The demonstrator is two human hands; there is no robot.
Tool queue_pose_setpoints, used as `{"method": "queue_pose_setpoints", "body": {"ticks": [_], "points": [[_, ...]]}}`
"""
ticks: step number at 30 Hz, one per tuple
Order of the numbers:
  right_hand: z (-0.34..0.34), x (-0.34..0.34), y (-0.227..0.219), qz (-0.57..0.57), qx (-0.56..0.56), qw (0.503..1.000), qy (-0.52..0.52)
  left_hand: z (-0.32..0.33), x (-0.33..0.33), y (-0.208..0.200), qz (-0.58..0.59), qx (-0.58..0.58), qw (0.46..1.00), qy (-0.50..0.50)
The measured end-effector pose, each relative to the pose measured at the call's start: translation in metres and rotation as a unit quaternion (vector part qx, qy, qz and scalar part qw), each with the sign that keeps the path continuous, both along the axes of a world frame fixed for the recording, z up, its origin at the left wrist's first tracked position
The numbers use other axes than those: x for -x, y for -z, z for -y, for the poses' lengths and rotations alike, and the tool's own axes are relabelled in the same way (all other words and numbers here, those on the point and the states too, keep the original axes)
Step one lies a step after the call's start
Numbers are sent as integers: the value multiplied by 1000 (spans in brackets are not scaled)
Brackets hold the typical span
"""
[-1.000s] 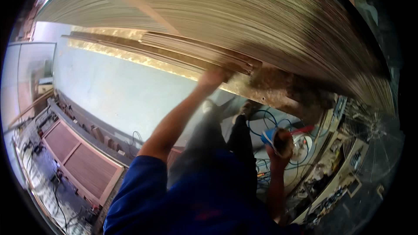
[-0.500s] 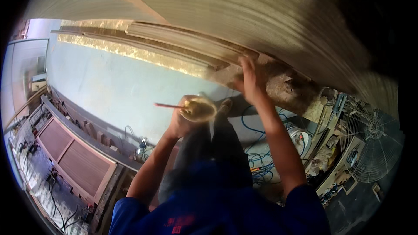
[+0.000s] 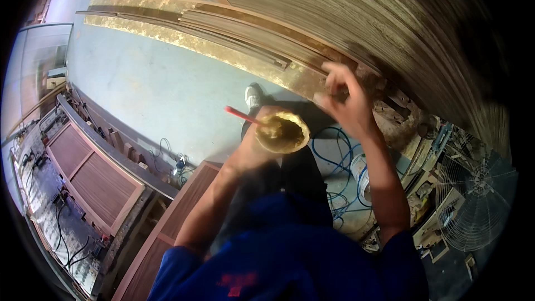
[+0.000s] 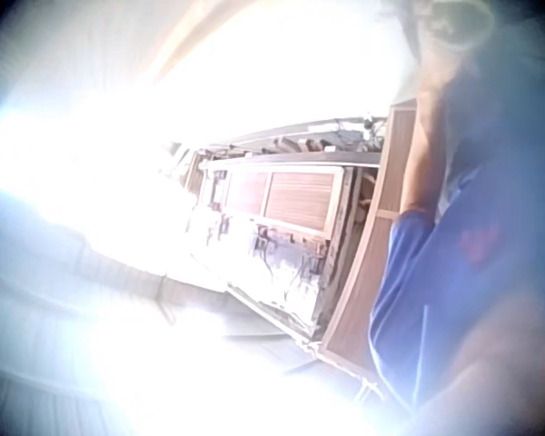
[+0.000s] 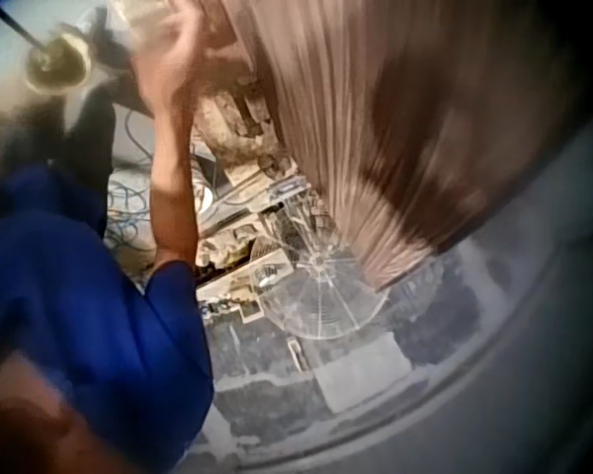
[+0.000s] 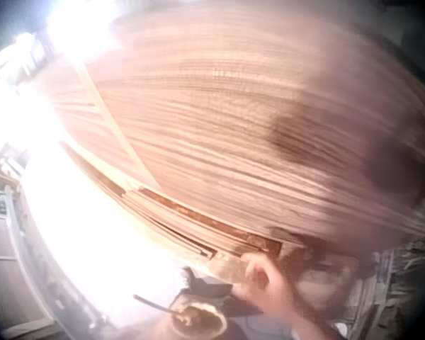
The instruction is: The person applies glue to the edges of wooden strips using a red stick and joins them to a larger wooden panel. They repeatedly pick up strips, apply adhesive, and press them into place on the workbench, occasionally using a hammer to secure the joints.
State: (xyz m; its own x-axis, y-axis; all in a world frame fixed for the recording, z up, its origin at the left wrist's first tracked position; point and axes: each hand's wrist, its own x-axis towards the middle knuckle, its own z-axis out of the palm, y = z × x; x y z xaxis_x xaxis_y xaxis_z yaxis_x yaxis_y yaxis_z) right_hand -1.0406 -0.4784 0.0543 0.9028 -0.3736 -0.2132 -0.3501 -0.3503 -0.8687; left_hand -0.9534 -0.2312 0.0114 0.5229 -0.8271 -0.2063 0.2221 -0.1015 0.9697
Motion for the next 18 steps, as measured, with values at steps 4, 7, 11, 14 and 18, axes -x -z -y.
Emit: {"method": "queue_pose_setpoints", "body": {"ticks": [4, 7, 11, 14, 18], "points": [[-47, -4, -71, 133, -23, 984, -117, 18, -10, -8, 2, -22, 984, 178], [-44, -8, -69, 119, 58, 987, -93, 46, -19, -39, 121, 46, 968, 213], [-47, 17, -80, 118, 94, 988, 37, 40, 8, -16, 79, -16, 995, 59], [-49, 43, -81, 140, 123, 982, 24, 41, 8, -8, 156, -36, 986, 44], [-55, 52, -89, 126, 140, 982, 5, 43, -4, 1, 179, -59, 980, 62]]}}
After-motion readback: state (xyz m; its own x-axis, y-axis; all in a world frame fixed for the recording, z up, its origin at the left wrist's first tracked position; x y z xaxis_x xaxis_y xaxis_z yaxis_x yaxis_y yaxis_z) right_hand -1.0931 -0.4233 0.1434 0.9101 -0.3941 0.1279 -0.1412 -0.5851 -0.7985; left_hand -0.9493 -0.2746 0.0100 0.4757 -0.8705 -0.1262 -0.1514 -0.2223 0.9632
